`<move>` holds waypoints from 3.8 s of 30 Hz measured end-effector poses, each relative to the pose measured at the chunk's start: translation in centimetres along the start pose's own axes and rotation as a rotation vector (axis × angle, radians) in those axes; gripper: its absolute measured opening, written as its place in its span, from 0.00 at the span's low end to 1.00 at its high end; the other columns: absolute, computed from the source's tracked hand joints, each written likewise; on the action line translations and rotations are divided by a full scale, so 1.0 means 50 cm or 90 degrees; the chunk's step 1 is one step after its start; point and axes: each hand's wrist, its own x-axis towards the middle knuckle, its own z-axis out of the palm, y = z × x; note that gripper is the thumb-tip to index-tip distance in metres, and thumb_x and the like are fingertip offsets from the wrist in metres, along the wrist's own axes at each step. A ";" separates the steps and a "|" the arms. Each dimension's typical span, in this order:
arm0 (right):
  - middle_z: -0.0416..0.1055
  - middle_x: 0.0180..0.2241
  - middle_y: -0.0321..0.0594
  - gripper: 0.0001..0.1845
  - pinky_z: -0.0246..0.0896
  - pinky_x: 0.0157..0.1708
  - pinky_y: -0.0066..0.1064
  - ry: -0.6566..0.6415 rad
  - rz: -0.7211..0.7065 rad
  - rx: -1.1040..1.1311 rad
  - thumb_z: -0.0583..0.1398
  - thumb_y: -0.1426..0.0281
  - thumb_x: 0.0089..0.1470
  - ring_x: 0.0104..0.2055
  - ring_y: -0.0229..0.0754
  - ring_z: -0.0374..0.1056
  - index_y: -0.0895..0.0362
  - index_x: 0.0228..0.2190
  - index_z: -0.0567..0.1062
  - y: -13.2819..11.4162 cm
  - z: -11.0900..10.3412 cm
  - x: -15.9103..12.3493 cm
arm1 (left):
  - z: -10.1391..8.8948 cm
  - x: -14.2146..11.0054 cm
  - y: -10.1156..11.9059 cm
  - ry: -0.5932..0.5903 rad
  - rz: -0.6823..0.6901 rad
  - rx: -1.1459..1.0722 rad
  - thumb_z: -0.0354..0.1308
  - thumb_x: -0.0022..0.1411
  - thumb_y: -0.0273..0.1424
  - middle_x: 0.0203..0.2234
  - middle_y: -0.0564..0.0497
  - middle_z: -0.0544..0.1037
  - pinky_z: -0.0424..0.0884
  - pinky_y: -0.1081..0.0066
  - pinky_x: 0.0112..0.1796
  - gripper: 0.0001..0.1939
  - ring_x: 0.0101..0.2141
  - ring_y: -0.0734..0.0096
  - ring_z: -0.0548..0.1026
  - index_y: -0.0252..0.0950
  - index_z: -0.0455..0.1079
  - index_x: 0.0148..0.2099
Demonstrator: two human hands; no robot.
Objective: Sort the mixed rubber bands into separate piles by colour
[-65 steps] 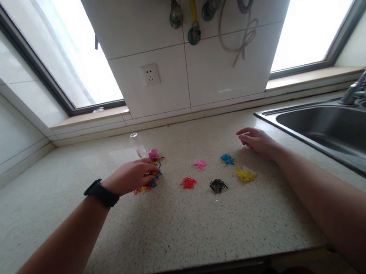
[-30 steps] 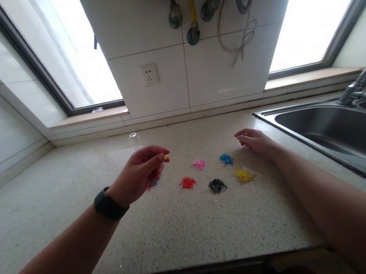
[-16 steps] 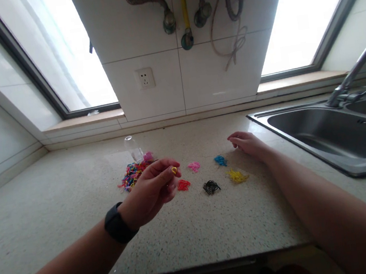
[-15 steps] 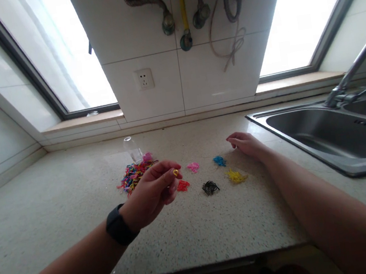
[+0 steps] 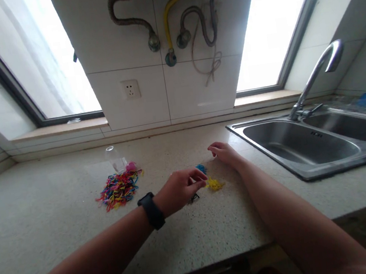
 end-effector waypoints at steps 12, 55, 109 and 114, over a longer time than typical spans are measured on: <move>0.68 0.21 0.33 0.14 0.52 0.25 0.28 -0.012 -0.015 0.032 0.58 0.58 0.50 0.23 0.36 0.59 0.56 0.27 0.75 0.013 0.003 0.007 | 0.075 0.152 -0.003 -0.072 0.096 0.345 0.60 0.61 0.33 0.34 0.48 0.82 0.68 0.67 0.34 0.07 0.34 0.64 0.78 0.40 0.78 0.40; 0.70 0.25 0.36 0.19 0.50 0.22 0.27 -0.091 0.012 -0.042 0.57 0.55 0.53 0.22 0.35 0.58 0.58 0.35 0.77 0.008 -0.011 0.003 | -0.322 -0.202 -0.301 0.568 -0.129 -0.050 0.56 0.55 0.32 0.15 0.57 0.64 0.55 0.75 0.19 0.07 0.18 0.75 0.61 0.35 0.73 0.33; 0.78 0.34 0.39 0.08 0.56 0.34 0.29 -0.293 -0.457 -0.383 0.58 0.66 0.57 0.34 0.39 0.70 0.54 0.37 0.77 -0.341 0.187 -0.110 | -0.332 -0.196 -0.302 0.598 -0.134 -0.093 0.51 0.58 0.36 0.13 0.55 0.62 0.53 0.73 0.18 0.14 0.16 0.74 0.60 0.35 0.71 0.26; 0.78 0.42 0.45 0.12 0.63 0.37 0.33 -0.371 -0.511 -0.528 0.59 0.64 0.58 0.42 0.48 0.74 0.54 0.42 0.76 -0.405 0.303 -0.126 | -0.332 -0.197 -0.306 0.597 -0.121 -0.100 0.52 0.60 0.37 0.13 0.55 0.63 0.54 0.73 0.19 0.15 0.16 0.75 0.60 0.35 0.71 0.26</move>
